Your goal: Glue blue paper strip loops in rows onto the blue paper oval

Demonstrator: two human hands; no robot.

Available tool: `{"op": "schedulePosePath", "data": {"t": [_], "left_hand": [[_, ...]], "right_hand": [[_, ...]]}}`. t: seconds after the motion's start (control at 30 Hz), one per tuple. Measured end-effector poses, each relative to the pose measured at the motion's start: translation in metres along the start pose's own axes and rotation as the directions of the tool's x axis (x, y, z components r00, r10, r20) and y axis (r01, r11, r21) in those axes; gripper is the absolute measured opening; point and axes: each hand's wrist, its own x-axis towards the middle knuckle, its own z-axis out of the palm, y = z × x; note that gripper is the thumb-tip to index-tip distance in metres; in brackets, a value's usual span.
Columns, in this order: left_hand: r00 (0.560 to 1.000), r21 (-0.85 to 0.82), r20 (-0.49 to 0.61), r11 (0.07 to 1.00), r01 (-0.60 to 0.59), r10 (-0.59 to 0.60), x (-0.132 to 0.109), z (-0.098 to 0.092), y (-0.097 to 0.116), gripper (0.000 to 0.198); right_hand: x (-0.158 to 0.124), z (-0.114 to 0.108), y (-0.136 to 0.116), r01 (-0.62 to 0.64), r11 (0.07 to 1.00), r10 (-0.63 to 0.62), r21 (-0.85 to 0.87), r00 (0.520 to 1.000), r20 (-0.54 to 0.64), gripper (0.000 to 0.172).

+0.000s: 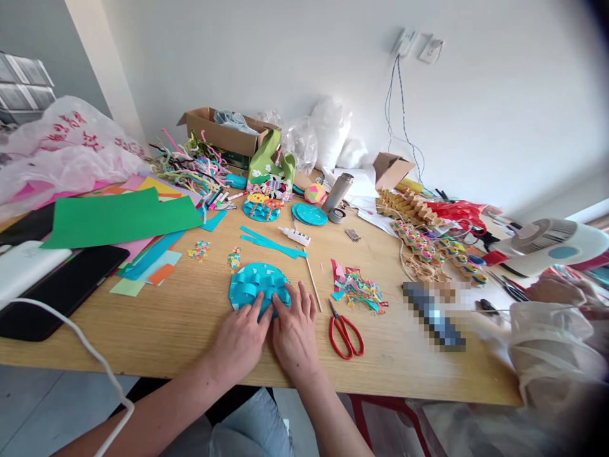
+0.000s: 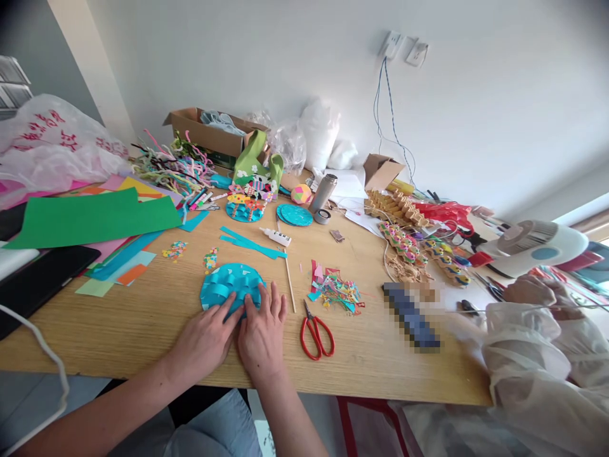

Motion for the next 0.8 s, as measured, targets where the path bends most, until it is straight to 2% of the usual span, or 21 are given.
{"op": "schedulePosePath", "data": {"t": [0.23, 0.5, 0.8], "left_hand": [[1.000, 0.004, 0.020, 1.000, 0.000, 0.000, 0.0003, -0.0047, 0.0005, 0.046], [1.000, -0.025, -0.012, 1.000, 0.005, -0.005, -0.0013, 0.0028, -0.0011, 0.045], [1.000, -0.005, -0.019, 1.000, 0.007, -0.007, 0.0000, 0.0016, 0.0003, 0.045]], "right_hand": [[0.0015, -0.0008, 0.0010, -0.031, 0.994, 0.035, 0.103, 0.999, -0.032, 0.044], [-0.0010, 0.0011, 0.0011, 0.012, 0.993, 0.008, 0.121, 0.986, -0.164, 0.046], [0.0013, 0.0039, 0.0003, 0.021, 1.000, -0.020, 0.017, 0.998, -0.059, 0.038]]}}
